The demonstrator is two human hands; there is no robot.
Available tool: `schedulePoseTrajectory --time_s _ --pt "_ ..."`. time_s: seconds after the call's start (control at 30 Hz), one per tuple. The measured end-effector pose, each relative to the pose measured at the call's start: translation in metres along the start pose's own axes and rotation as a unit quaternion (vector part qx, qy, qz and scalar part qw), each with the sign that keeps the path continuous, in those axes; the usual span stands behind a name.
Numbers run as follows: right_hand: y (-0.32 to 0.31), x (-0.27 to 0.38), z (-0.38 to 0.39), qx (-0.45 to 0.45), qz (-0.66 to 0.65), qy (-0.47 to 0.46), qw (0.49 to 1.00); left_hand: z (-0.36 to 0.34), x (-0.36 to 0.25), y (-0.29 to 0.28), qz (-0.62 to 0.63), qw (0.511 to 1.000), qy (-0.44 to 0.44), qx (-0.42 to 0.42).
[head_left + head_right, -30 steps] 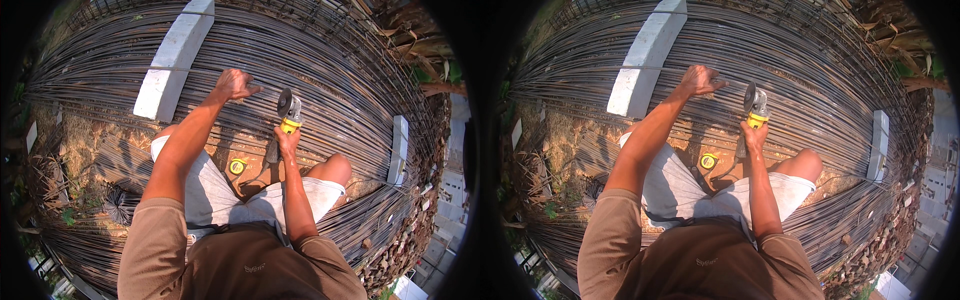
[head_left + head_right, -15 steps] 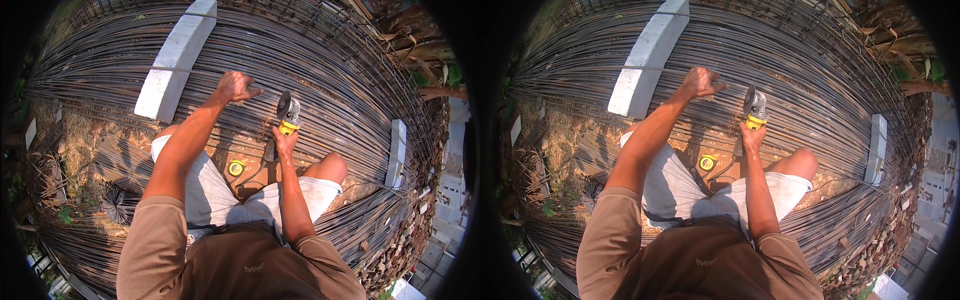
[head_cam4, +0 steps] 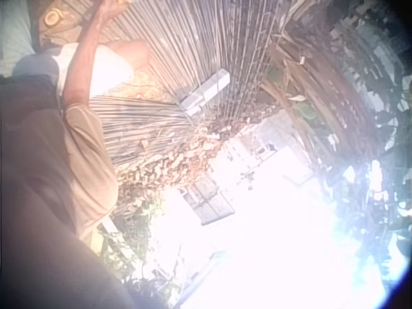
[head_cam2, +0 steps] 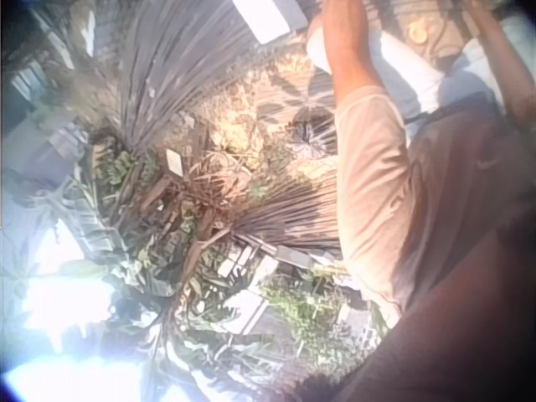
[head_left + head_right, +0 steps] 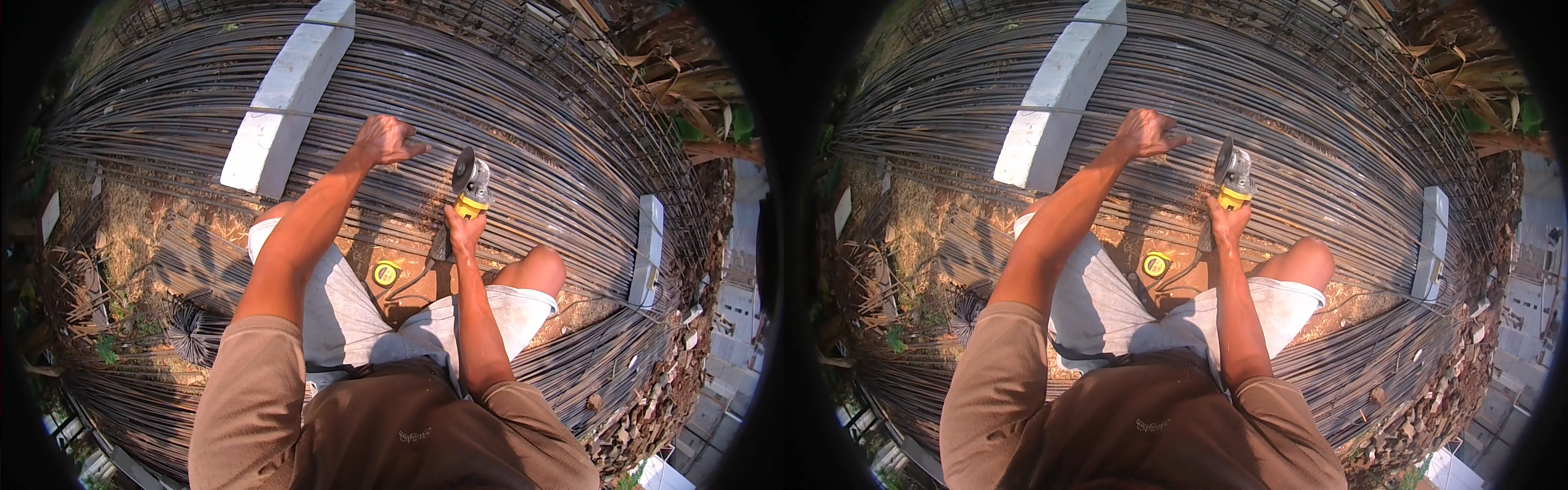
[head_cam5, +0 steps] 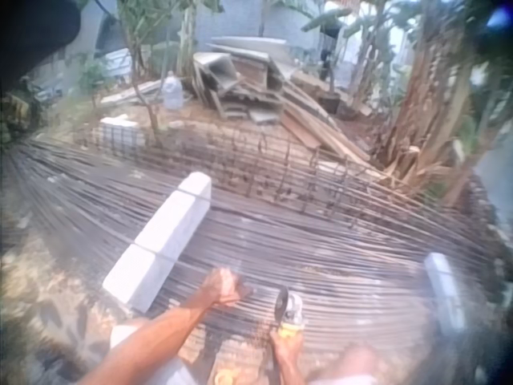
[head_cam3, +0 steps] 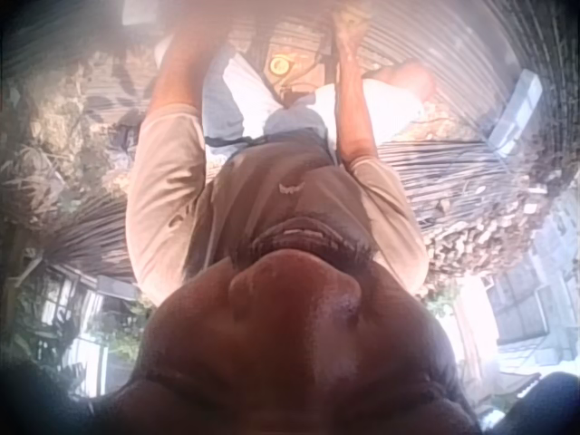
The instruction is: The person measures a bundle of steel rods with a tape measure, then uses an angle grinder to cut the rods. The person handles the power cord and plugs the grinder into a power strip before cutting.
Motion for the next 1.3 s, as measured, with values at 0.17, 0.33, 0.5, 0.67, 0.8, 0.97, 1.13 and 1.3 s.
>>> schedulePoseTrajectory --time_s 0.17,0.33,0.5,0.67,0.8,0.97,1.13,1.3 --pt "-0.007 -0.014 -0.006 0.002 0.000 0.004 1.000 -0.001 -0.003 -0.003 -0.002 1.000 0.002 0.011" --pt "-0.007 -0.019 -0.007 -0.001 0.004 0.014 1.000 0.000 0.000 -0.002 -0.005 1.000 0.004 0.003" --pt "-0.007 -0.019 -0.007 0.002 0.003 -0.013 1.000 -0.001 0.000 0.000 0.001 1.000 0.000 0.014" --pt "-0.010 -0.021 -0.010 0.004 0.008 -0.017 1.000 -0.001 -0.002 -0.002 -0.001 1.000 0.007 0.009" --pt "-0.007 -0.022 -0.009 0.007 0.000 -0.008 1.000 -0.002 0.000 0.001 0.000 0.999 -0.005 0.035" --pt "-0.005 -0.019 -0.009 0.006 -0.002 -0.034 0.999 -0.001 0.003 0.000 -0.005 1.000 -0.002 0.017" --pt "-0.010 -0.026 -0.010 0.014 0.007 -0.004 1.000 -0.003 0.001 0.003 0.007 0.999 -0.009 0.035" --pt "-0.005 -0.021 -0.008 0.010 -0.003 -0.012 1.000 -0.002 0.004 0.005 0.008 1.000 -0.006 -0.002"
Point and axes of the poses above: each hand's wrist, its own z-axis away from the middle knuckle, its own y-axis out of the palm, x = y × z, the point moved 7 cm from there along -z, towards the middle knuckle, and after that the axes turned 10 degrees about -z, right-handed, at the moved point
